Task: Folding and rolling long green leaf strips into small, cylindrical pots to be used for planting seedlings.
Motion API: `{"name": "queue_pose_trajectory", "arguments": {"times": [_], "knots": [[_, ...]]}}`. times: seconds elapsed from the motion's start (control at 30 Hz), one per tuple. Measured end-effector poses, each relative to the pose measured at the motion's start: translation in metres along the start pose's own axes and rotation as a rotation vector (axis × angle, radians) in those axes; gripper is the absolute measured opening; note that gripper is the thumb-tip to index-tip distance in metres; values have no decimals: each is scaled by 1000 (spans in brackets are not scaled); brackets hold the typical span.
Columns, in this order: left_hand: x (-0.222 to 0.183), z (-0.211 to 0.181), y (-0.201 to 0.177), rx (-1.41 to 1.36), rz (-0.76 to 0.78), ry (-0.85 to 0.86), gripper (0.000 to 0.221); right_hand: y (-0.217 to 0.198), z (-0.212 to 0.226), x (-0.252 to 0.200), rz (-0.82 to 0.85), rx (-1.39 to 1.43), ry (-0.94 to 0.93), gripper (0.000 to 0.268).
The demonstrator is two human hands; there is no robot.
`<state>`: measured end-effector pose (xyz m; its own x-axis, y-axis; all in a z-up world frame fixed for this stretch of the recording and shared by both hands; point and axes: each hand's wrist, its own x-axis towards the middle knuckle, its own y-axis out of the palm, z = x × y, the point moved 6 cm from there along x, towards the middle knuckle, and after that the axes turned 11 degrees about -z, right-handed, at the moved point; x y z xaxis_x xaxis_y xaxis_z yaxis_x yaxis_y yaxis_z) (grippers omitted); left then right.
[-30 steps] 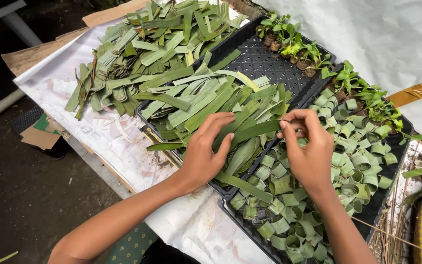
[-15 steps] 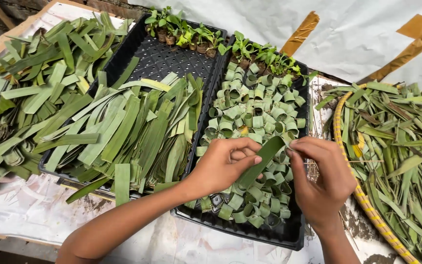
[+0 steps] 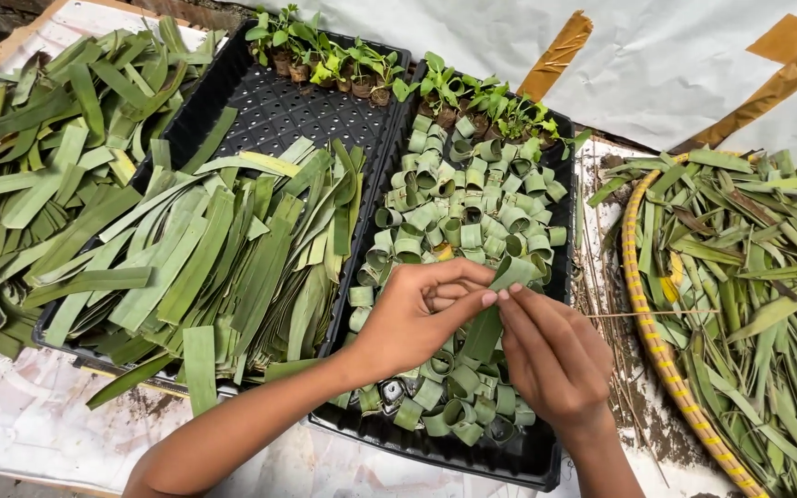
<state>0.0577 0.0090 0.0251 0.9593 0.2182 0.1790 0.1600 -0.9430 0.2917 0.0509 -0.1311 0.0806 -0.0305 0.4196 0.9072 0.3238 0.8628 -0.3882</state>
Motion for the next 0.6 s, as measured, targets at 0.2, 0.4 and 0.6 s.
{"name": "queue_pose_trajectory", "arguments": {"times": [0.2, 0.4, 0.6], "knots": [[1, -31, -5, 349, -61, 431, 16, 5, -29, -14, 80, 15, 490, 38], [9, -14, -7, 277, -40, 182, 25, 15, -27, -15, 26, 106, 366, 18], [14, 6, -18, 371, -92, -71, 14, 17, -15, -29, -8, -49, 123, 23]]}}
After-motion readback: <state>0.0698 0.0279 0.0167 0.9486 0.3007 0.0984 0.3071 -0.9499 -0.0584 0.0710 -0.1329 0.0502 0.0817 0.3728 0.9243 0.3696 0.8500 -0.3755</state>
